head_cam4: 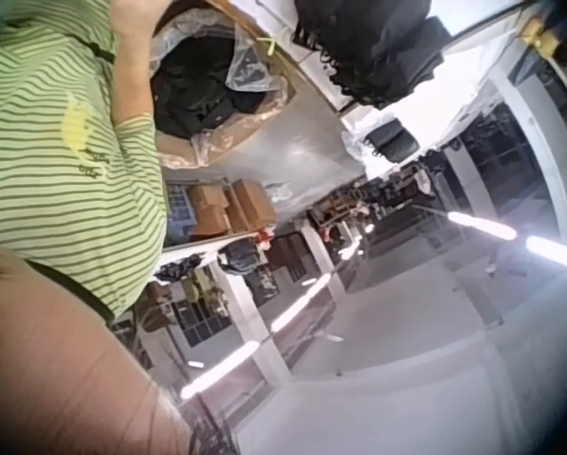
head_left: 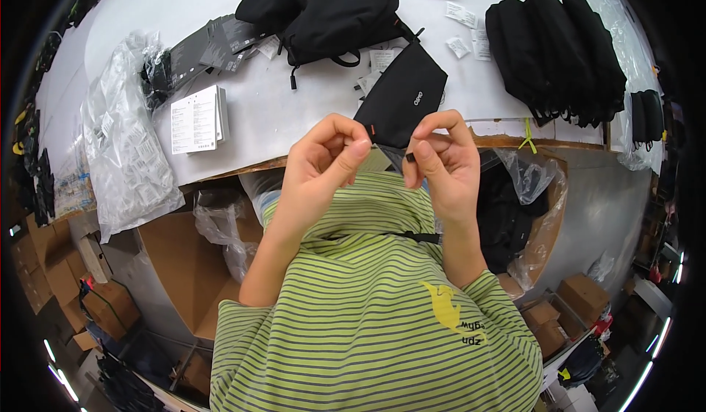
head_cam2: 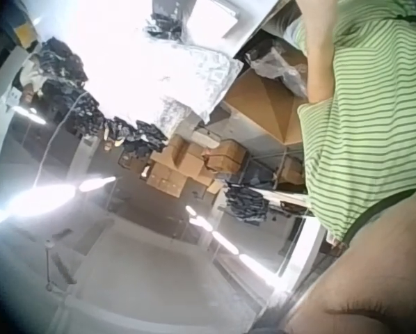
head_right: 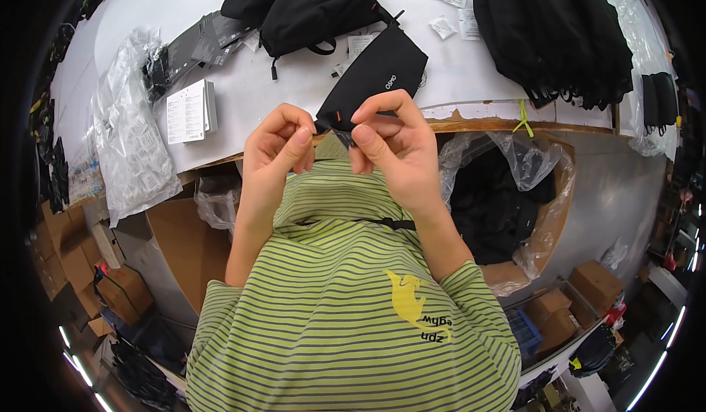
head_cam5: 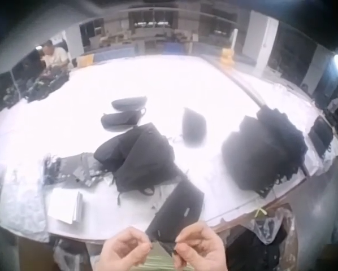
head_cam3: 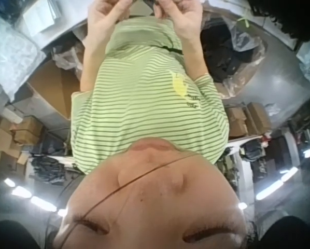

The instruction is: The recorder is attaching tags and small items to black pouches at a workbench.

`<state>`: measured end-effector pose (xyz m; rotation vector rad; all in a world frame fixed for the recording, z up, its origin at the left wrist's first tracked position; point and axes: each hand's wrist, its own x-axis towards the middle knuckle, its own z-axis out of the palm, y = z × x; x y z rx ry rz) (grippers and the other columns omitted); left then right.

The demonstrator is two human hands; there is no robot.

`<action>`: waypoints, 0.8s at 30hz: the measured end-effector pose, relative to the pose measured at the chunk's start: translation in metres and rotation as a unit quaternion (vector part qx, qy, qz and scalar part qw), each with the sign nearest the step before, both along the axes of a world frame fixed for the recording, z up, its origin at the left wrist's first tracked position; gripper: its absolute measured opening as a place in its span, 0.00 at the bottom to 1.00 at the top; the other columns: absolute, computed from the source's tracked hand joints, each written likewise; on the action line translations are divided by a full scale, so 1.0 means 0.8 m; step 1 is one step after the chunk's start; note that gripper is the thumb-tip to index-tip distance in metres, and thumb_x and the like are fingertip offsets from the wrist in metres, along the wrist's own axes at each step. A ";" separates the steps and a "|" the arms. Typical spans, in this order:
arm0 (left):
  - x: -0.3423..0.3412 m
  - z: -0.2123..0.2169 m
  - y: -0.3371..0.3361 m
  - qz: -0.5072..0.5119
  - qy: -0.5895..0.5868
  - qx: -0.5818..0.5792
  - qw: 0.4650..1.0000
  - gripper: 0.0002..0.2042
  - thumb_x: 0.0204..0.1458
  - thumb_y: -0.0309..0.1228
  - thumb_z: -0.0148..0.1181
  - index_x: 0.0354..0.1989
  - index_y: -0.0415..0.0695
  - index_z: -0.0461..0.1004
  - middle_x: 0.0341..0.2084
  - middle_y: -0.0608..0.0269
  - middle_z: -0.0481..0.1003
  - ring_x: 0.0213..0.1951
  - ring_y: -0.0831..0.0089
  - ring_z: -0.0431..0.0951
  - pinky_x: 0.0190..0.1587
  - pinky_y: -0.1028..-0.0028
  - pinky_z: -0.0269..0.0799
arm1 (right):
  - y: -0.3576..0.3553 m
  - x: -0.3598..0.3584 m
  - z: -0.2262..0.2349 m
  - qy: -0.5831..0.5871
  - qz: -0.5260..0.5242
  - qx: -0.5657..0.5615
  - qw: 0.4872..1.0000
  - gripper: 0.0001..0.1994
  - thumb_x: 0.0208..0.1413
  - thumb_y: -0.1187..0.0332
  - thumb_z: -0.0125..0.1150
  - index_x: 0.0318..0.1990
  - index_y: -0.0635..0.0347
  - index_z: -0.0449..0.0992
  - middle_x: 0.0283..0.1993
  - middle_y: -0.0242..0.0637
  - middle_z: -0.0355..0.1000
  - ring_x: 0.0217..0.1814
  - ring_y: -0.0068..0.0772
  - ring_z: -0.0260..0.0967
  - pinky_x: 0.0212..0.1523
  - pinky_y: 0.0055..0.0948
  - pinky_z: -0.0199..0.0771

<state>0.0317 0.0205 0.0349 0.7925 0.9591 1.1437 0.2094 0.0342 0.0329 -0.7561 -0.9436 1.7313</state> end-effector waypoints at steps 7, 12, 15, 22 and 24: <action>0.007 0.005 -0.008 -0.027 0.060 0.015 0.998 0.07 0.58 0.30 0.54 0.34 0.39 0.68 0.25 0.74 0.67 0.28 0.89 0.63 0.28 0.85 0.56 | -0.009 -0.030 -0.005 -0.127 -0.082 0.105 0.983 0.08 0.58 0.76 0.55 0.43 0.62 0.65 0.25 0.30 0.67 0.23 0.16 0.62 0.25 0.15 0.60; 0.007 0.007 -0.009 -0.029 0.055 -0.002 0.998 0.06 0.58 0.30 0.53 0.33 0.40 0.68 0.25 0.74 0.67 0.28 0.89 0.63 0.29 0.85 0.56 | -0.011 -0.034 -0.009 -0.161 -0.089 0.132 0.974 0.08 0.57 0.76 0.56 0.43 0.63 0.65 0.25 0.31 0.69 0.24 0.16 0.63 0.26 0.15 0.61; 0.009 0.007 -0.011 -0.002 0.029 -0.008 1.000 0.06 0.58 0.29 0.53 0.33 0.40 0.68 0.24 0.75 0.67 0.27 0.90 0.62 0.28 0.86 0.55 | -0.012 -0.033 -0.008 -0.153 -0.093 0.133 0.975 0.08 0.57 0.76 0.56 0.42 0.63 0.65 0.25 0.31 0.69 0.24 0.15 0.64 0.27 0.15 0.62; 0.012 0.008 -0.014 0.011 0.079 0.009 0.997 0.06 0.57 0.29 0.55 0.33 0.40 0.68 0.23 0.76 0.67 0.24 0.91 0.58 0.26 0.87 0.51 | -0.014 -0.032 -0.009 -0.194 -0.099 0.173 0.961 0.09 0.56 0.77 0.57 0.43 0.64 0.65 0.28 0.33 0.71 0.26 0.15 0.65 0.28 0.15 0.63; 0.013 0.010 -0.013 0.031 0.075 0.010 0.997 0.05 0.57 0.29 0.55 0.33 0.40 0.69 0.22 0.76 0.66 0.23 0.91 0.57 0.26 0.86 0.50 | -0.014 -0.034 -0.012 -0.189 -0.106 0.173 0.961 0.09 0.56 0.77 0.56 0.43 0.64 0.65 0.29 0.34 0.71 0.26 0.15 0.66 0.29 0.15 0.64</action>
